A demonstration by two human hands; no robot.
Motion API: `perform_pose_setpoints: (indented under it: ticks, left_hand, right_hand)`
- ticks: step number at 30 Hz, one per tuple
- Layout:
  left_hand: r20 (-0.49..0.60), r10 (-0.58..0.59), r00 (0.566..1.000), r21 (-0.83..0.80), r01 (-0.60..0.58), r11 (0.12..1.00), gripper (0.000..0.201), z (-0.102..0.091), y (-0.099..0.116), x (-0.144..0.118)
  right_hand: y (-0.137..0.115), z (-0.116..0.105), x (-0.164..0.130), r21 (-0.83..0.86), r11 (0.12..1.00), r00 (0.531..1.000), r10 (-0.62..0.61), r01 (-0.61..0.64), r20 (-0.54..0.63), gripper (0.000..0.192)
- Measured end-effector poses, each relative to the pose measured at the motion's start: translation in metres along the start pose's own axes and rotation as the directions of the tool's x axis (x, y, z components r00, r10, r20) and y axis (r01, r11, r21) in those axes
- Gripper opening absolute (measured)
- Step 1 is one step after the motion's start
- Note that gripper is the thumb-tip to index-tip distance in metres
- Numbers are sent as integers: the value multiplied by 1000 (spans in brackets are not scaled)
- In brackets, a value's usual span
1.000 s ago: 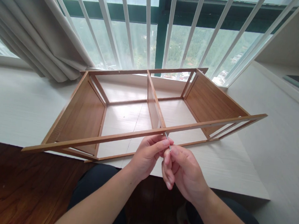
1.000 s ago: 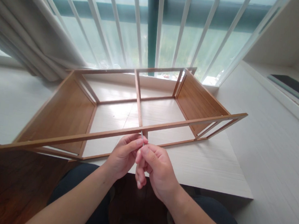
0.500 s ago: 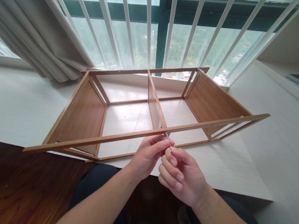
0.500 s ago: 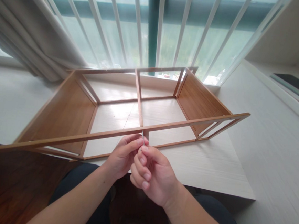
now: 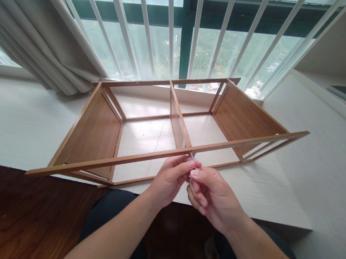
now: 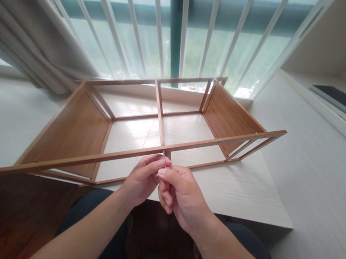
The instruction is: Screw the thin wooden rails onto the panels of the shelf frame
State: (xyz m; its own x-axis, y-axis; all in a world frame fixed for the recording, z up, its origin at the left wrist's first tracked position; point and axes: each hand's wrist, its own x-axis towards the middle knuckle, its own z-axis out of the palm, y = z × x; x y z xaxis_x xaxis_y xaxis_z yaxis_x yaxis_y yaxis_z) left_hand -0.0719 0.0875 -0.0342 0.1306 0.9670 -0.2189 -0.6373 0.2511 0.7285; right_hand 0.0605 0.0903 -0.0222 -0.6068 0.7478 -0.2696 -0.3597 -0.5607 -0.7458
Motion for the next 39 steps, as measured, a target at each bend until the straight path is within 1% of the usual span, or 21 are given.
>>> perform_pose_setpoints:
  ticks: [2,3,4,5,7,9,12,14,16,19,22,26,30,35,39]
  left_hand:
    - [-9,3,1000,9,-3,1000,19,-1,0,0]
    - [-16,8,1000,11,-7,1000,19,-1,0,1]
    - [-21,11,1000,10,-11,1000,19,-1,0,1]
    - [-18,11,1000,8,-11,1000,19,-1,-1,1]
    - [8,-4,1000,2,4,1000,20,-1,-1,1]
    - [25,-21,999,1,21,1000,21,0,0,0]
    - [-6,-20,1000,-4,20,1000,23,1,0,0]
    - [-40,-22,999,-6,22,1000,23,1,1,0]
    - [-61,-36,997,3,36,999,25,2,1,-1]
    - [-75,-51,996,15,52,999,27,2,2,-1]
    - [-79,-60,995,8,61,998,27,2,2,-2]
    - [-54,-64,997,1,64,998,25,0,2,-1]
    - [-58,-55,997,5,56,998,26,0,2,-1]
    - [-47,-52,998,22,53,998,27,2,2,-2]
    - [-51,-48,998,28,49,998,28,2,1,-2]
  right_hand:
    - [2,-2,0,-222,969,986,-136,111,-100,41]
    - [4,-3,0,-306,940,973,-196,152,-119,43]
    - [5,-3,0,-354,918,964,-236,180,-123,45]
    - [6,-3,0,-365,911,960,-252,194,-119,45]
    - [7,-1,0,-301,937,970,-219,179,-106,44]
    - [6,2,1,-187,972,983,-161,142,-89,41]
    - [4,7,0,27,997,997,-74,74,-14,37]
    - [4,10,-1,189,982,996,-22,6,86,35]
    - [6,11,-3,319,945,983,6,-65,181,34]
    - [12,13,-4,427,897,968,-2,-110,253,34]
    - [16,12,-3,458,882,957,-28,-113,289,37]
    - [16,11,0,431,897,955,-36,-99,293,36]
    - [11,10,-2,374,924,963,-24,-82,270,35]
    - [7,9,-6,331,938,970,25,-107,242,36]
    - [6,8,-6,255,965,983,17,-65,184,38]
